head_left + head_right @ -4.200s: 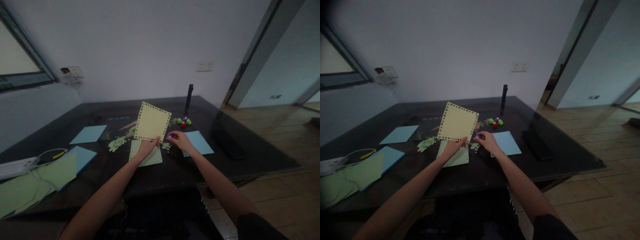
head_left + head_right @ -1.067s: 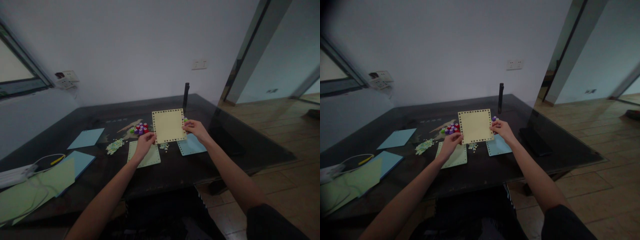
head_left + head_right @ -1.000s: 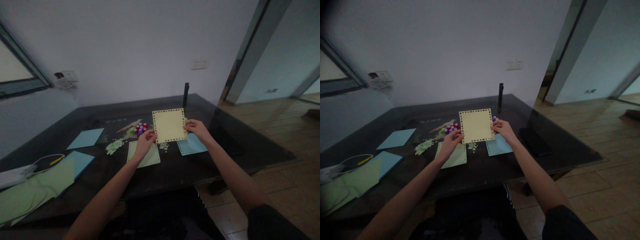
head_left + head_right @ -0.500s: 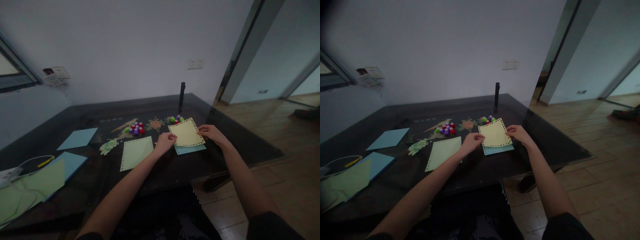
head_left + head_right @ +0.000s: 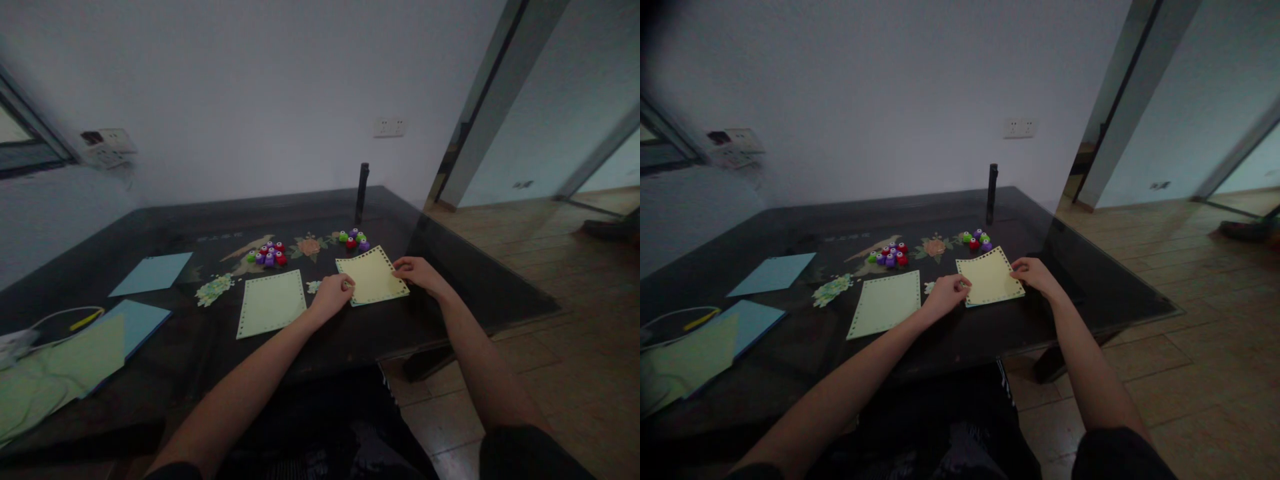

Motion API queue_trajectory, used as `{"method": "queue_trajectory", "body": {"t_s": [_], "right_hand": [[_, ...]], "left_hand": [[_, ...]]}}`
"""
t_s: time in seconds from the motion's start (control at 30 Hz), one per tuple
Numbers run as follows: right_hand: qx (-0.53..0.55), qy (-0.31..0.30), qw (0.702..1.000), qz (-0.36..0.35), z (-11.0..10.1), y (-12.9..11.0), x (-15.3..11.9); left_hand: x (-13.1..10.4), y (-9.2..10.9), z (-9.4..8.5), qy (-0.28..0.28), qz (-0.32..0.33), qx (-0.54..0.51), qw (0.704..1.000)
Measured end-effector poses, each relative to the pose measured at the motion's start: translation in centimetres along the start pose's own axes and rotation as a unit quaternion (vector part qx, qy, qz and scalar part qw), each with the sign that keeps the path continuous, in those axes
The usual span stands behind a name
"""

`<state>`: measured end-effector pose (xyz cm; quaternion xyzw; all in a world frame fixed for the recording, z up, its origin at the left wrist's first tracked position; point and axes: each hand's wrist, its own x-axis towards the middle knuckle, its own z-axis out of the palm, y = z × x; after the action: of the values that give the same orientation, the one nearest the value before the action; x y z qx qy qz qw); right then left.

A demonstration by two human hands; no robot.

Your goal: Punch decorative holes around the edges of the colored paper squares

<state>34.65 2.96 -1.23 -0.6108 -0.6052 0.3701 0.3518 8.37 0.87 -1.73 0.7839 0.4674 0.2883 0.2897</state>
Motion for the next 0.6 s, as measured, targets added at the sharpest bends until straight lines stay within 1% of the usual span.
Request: {"method": "queue_trajectory", "body": {"t_s": [0.23,0.43,0.53,0.6], "right_hand": [[-0.014,0.006,1.000,0.004,0.1,-0.2,-0.2],[-0.030,0.008,1.000,-0.005,0.2,-0.3,-0.3],[-0.071,0.042,0.996,-0.020,0.1,-0.3,-0.2],[-0.100,0.077,0.991,-0.042,0.2,-0.4,0.0]], "left_hand": [[-0.1,0.7,-0.2,-0.023,-0.001,0.091,0.996],[-0.7,1.0,-0.2,-0.034,0.011,0.130,0.991],[-1.0,1.3,-0.5,-0.029,0.015,0.147,0.989],[-1.3,1.7,-0.7,-0.013,0.040,0.158,0.987]]}}
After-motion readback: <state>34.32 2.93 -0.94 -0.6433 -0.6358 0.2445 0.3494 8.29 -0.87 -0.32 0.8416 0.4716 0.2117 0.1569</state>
